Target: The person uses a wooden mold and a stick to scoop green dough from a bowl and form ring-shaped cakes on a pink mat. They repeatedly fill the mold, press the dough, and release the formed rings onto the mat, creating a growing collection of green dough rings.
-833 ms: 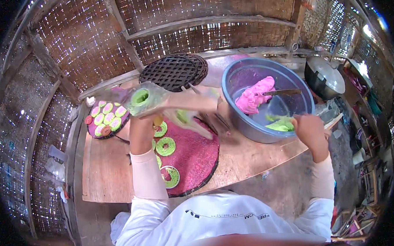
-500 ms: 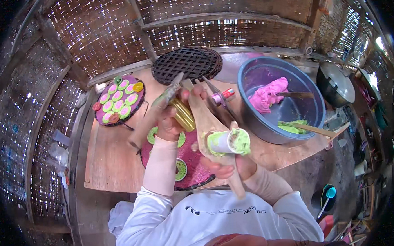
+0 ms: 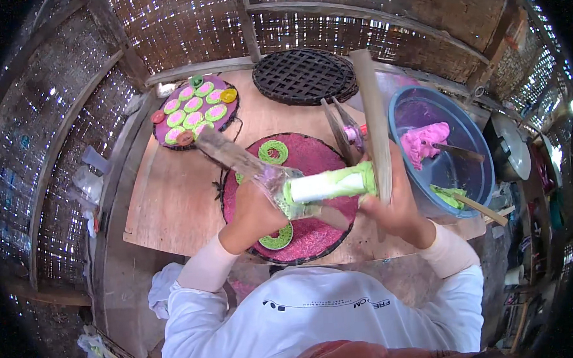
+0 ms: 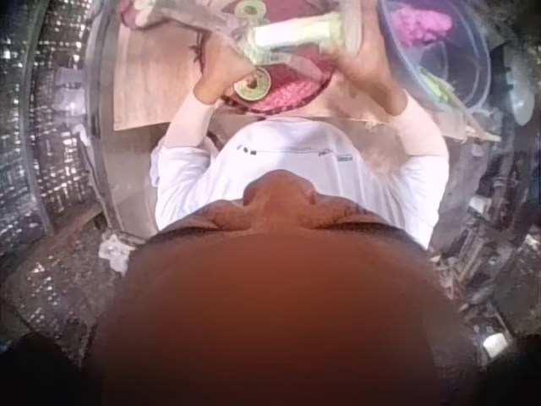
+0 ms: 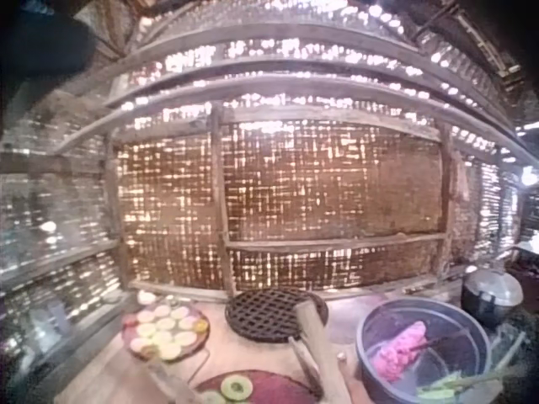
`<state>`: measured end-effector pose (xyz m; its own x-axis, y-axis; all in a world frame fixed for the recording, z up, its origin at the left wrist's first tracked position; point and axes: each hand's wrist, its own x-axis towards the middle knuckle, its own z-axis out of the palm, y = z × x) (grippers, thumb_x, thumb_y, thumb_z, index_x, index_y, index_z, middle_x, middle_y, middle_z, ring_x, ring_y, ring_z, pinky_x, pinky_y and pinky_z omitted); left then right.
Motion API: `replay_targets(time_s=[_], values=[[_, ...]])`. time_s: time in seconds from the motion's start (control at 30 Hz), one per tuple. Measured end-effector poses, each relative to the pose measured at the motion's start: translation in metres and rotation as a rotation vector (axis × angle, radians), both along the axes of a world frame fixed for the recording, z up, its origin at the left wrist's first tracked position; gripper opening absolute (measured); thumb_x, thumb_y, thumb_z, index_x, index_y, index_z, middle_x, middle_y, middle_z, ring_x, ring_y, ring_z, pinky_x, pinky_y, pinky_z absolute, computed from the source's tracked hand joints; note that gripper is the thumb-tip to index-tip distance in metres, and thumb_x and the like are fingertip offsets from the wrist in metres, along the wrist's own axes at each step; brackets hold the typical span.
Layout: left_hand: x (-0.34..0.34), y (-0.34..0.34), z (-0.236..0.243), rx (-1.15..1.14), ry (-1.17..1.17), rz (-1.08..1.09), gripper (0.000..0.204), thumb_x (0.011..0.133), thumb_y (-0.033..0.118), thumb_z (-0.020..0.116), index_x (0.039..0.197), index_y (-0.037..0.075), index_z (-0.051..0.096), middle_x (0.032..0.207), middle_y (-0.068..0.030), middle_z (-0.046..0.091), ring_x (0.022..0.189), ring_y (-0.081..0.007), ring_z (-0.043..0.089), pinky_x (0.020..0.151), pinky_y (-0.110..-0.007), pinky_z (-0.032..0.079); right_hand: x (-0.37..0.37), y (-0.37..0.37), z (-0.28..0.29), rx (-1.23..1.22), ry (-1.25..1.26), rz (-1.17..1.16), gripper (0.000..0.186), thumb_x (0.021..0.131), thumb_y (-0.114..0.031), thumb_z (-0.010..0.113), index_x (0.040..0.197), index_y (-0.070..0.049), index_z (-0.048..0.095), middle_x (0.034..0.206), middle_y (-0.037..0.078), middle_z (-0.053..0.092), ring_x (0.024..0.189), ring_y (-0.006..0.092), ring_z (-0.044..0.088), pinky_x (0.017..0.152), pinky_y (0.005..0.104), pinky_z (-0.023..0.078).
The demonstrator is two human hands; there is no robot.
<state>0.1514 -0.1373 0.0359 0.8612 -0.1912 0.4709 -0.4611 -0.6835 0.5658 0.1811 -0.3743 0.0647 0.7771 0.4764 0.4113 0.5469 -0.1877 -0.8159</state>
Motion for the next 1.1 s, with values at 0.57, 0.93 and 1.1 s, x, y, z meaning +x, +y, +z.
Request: replay_targets(time_s=[0.57, 0.93, 1.1], values=[[0.008, 0.027, -0.057, -0.37, 0.413, -0.143, 0.048, 0.066, 0.017, 0.074, 0.108, 0.002, 0.057, 0.109, -0.0104, 0.059, 0.101, -0.0204, 0.056, 0.088, -0.035, 0.042, 0.005, 0.023, -0.031, -0.086, 1.11, 0.528, 0.061, 0.089, -0.037, 0.048, 0.131, 0.004, 0.031, 0.12, 0.012, 0.048, 0.104, 0.0205, 0.051, 0.088, 0.0317, 0.042], [0.086, 0.08, -0.057, -1.728, 0.186, -1.316, 0.071, 0.083, 0.058, 0.042, 0.131, 0.005, 0.037, 0.114, -0.0068, 0.05, 0.114, -0.0313, 0.045, 0.097, -0.044, 0.036, 0.005, 0.018, -0.037, -0.27, 1.213, 0.464, 0.063, 0.089, -0.056, 0.035, 0.115, 0.001, 0.046, 0.096, 0.008, 0.056, 0.085, 0.0143, 0.054, 0.074, 0.0275, 0.044], [0.086, 0.074, -0.087, -1.903, 0.289, -1.339, 0.053, 0.088, 0.051, 0.039, 0.118, 0.009, 0.05, 0.093, -0.0061, 0.054, 0.101, -0.0308, 0.051, 0.087, -0.045, 0.042, 0.016, 0.021, -0.05, -0.416, 1.204, 0.472, 0.063, 0.089, -0.056, 0.033, 0.114, 0.0, 0.048, 0.094, 0.007, 0.056, 0.086, 0.0141, 0.054, 0.075, 0.0276, 0.044]])
